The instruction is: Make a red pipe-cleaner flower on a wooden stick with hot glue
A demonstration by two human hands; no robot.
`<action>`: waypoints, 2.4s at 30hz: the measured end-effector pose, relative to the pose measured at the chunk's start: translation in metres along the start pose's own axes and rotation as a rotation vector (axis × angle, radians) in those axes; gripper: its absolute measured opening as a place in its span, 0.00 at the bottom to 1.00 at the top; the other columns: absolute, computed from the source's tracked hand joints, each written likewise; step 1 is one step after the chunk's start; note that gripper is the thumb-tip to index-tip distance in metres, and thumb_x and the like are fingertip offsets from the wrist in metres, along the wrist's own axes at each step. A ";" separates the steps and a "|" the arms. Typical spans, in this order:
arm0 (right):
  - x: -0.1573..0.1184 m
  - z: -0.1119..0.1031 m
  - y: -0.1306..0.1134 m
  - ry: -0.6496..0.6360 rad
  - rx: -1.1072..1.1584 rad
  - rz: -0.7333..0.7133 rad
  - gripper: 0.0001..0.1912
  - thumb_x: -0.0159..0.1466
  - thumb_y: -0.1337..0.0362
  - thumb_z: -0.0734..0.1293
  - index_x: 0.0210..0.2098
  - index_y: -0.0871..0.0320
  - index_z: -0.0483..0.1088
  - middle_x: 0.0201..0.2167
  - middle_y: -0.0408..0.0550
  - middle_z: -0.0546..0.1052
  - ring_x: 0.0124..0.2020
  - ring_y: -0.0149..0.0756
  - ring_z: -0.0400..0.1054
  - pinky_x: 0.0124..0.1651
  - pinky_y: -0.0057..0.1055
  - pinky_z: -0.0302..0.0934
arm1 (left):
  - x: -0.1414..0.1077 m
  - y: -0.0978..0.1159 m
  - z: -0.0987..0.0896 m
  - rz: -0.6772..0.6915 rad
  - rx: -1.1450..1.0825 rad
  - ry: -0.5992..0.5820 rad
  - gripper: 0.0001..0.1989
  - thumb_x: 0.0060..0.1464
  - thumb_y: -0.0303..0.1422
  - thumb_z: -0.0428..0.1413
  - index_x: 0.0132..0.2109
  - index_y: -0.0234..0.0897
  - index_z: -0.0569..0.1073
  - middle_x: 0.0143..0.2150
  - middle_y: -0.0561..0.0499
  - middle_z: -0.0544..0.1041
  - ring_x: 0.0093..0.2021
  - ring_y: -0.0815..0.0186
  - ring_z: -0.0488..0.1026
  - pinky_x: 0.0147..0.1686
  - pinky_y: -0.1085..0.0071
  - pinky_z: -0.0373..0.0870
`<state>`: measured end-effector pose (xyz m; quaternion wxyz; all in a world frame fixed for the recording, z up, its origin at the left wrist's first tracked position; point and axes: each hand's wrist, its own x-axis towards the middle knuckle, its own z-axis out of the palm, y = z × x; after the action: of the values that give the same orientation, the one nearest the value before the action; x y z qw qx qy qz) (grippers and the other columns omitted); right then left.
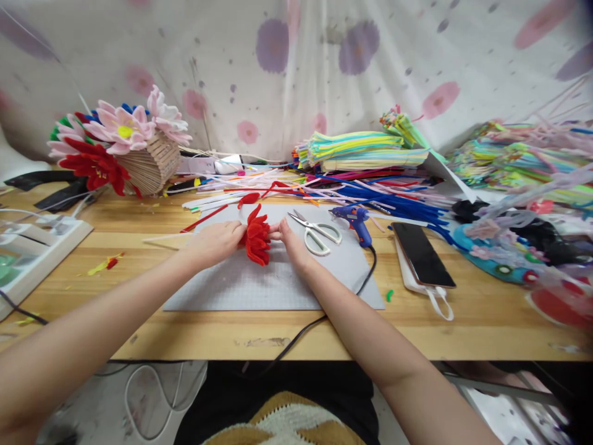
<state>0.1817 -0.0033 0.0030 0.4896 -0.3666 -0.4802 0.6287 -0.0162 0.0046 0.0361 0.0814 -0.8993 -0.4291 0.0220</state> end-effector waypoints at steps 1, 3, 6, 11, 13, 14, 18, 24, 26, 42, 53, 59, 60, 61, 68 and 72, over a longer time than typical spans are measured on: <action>-0.001 0.000 -0.001 -0.003 -0.002 -0.016 0.31 0.49 0.33 0.58 0.27 0.56 0.68 0.30 0.46 0.76 0.36 0.35 0.70 0.46 0.35 0.60 | 0.002 0.002 0.001 -0.016 0.019 0.007 0.13 0.57 0.34 0.45 0.44 0.32 0.68 0.39 0.39 0.73 0.42 0.57 0.72 0.40 0.64 0.65; -0.001 0.000 -0.001 -0.020 -0.026 -0.055 0.31 0.49 0.33 0.58 0.27 0.56 0.69 0.32 0.46 0.76 0.37 0.36 0.70 0.47 0.34 0.60 | 0.005 0.006 0.003 -0.062 0.019 0.008 0.12 0.57 0.30 0.43 0.43 0.31 0.68 0.38 0.39 0.73 0.40 0.57 0.72 0.40 0.64 0.65; 0.001 -0.002 0.003 -0.045 -0.091 -0.110 0.30 0.53 0.35 0.57 0.29 0.56 0.70 0.33 0.46 0.76 0.38 0.35 0.70 0.48 0.34 0.59 | 0.009 0.014 0.000 -0.125 -0.041 0.016 0.11 0.55 0.26 0.43 0.41 0.31 0.68 0.38 0.39 0.73 0.40 0.58 0.72 0.40 0.64 0.65; 0.004 -0.002 0.010 -0.061 -0.114 -0.162 0.26 0.56 0.38 0.57 0.29 0.55 0.69 0.35 0.47 0.74 0.46 0.36 0.66 0.50 0.33 0.59 | 0.009 0.027 -0.010 -0.216 -0.122 0.007 0.09 0.54 0.24 0.42 0.36 0.32 0.67 0.34 0.39 0.72 0.37 0.58 0.72 0.39 0.64 0.66; 0.003 0.000 0.011 -0.086 -0.093 -0.163 0.26 0.56 0.39 0.57 0.28 0.55 0.68 0.36 0.46 0.74 0.47 0.36 0.65 0.51 0.34 0.58 | 0.008 0.031 -0.013 -0.233 -0.098 -0.002 0.09 0.54 0.23 0.42 0.36 0.32 0.67 0.33 0.39 0.72 0.36 0.58 0.72 0.39 0.64 0.66; 0.003 0.001 0.011 -0.090 -0.077 -0.151 0.25 0.56 0.39 0.57 0.28 0.55 0.68 0.36 0.46 0.74 0.47 0.36 0.65 0.52 0.35 0.58 | 0.008 0.033 -0.015 -0.242 -0.072 -0.005 0.10 0.54 0.23 0.42 0.36 0.31 0.67 0.33 0.39 0.72 0.36 0.58 0.72 0.39 0.64 0.65; 0.003 0.002 0.011 -0.078 0.003 -0.086 0.26 0.55 0.38 0.58 0.29 0.54 0.68 0.33 0.45 0.73 0.39 0.35 0.67 0.51 0.38 0.58 | 0.010 0.042 -0.023 -0.270 0.046 -0.052 0.12 0.54 0.22 0.41 0.37 0.28 0.68 0.34 0.36 0.72 0.36 0.56 0.72 0.35 0.65 0.64; 0.004 -0.001 0.011 -0.060 0.035 -0.065 0.27 0.52 0.36 0.59 0.28 0.53 0.69 0.30 0.44 0.73 0.34 0.34 0.66 0.49 0.37 0.58 | 0.011 0.048 -0.030 -0.239 0.028 -0.057 0.10 0.53 0.21 0.43 0.35 0.29 0.68 0.33 0.36 0.71 0.36 0.55 0.72 0.31 0.67 0.62; 0.003 -0.001 0.010 -0.073 0.040 -0.046 0.27 0.51 0.35 0.59 0.28 0.53 0.69 0.29 0.43 0.73 0.34 0.34 0.66 0.49 0.37 0.58 | 0.010 0.047 -0.028 -0.241 0.020 -0.058 0.09 0.53 0.22 0.43 0.35 0.29 0.67 0.32 0.36 0.71 0.35 0.54 0.72 0.30 0.67 0.62; 0.023 -0.024 0.011 0.372 0.207 -0.234 0.21 0.56 0.44 0.60 0.27 0.57 0.65 0.24 0.42 0.77 0.35 0.32 0.72 0.48 0.33 0.58 | 0.035 0.033 -0.022 -0.681 -0.697 0.131 0.14 0.47 0.28 0.55 0.44 0.36 0.69 0.37 0.43 0.75 0.39 0.56 0.72 0.38 0.64 0.65; 0.020 -0.030 0.009 0.296 -0.009 -0.110 0.20 0.55 0.45 0.59 0.27 0.57 0.62 0.22 0.45 0.75 0.30 0.33 0.71 0.31 0.27 0.58 | 0.039 0.007 -0.019 -1.169 -1.958 0.388 0.09 0.58 0.26 0.46 0.29 0.32 0.66 0.22 0.51 0.66 0.18 0.75 0.61 0.17 0.79 0.61; 0.017 -0.027 0.009 0.215 -0.091 -0.076 0.20 0.55 0.46 0.59 0.26 0.58 0.63 0.20 0.45 0.74 0.26 0.31 0.69 0.29 0.26 0.57 | 0.032 0.009 -0.017 -0.986 -2.497 0.252 0.07 0.58 0.25 0.44 0.36 0.29 0.66 0.30 0.46 0.70 0.24 0.74 0.68 0.21 0.80 0.68; 0.017 -0.027 0.010 0.205 -0.098 -0.075 0.20 0.55 0.46 0.59 0.26 0.58 0.63 0.20 0.45 0.74 0.26 0.31 0.69 0.29 0.26 0.57 | 0.031 0.009 -0.015 -0.946 -2.589 0.249 0.07 0.59 0.24 0.44 0.35 0.30 0.66 0.29 0.47 0.69 0.22 0.76 0.66 0.19 0.81 0.66; 0.016 -0.026 0.010 0.197 -0.106 -0.075 0.20 0.56 0.46 0.59 0.26 0.58 0.63 0.20 0.45 0.74 0.26 0.31 0.69 0.29 0.26 0.57 | 0.029 0.009 -0.012 -0.898 -2.680 0.239 0.07 0.59 0.25 0.43 0.34 0.30 0.64 0.27 0.49 0.67 0.19 0.78 0.62 0.16 0.83 0.62; 0.017 -0.024 0.014 0.169 -0.183 -0.055 0.21 0.56 0.45 0.60 0.26 0.58 0.63 0.20 0.45 0.75 0.24 0.29 0.67 0.27 0.25 0.55 | 0.021 0.012 0.015 -0.590 -2.987 0.193 0.12 0.61 0.35 0.42 0.32 0.32 0.61 0.21 0.57 0.57 0.14 0.79 0.52 0.12 0.82 0.54; 0.019 -0.026 0.015 0.189 -0.251 -0.059 0.20 0.55 0.45 0.61 0.25 0.57 0.62 0.19 0.44 0.74 0.21 0.27 0.64 0.26 0.25 0.55 | 0.022 0.009 0.023 -0.578 -2.968 0.193 0.14 0.62 0.36 0.41 0.34 0.31 0.63 0.22 0.57 0.58 0.14 0.80 0.53 0.12 0.83 0.53</action>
<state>0.1970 0.0201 -0.0183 0.5012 -0.4683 -0.5174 0.5116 0.0021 0.0189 0.0122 -0.8436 -0.0494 -0.2114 -0.4912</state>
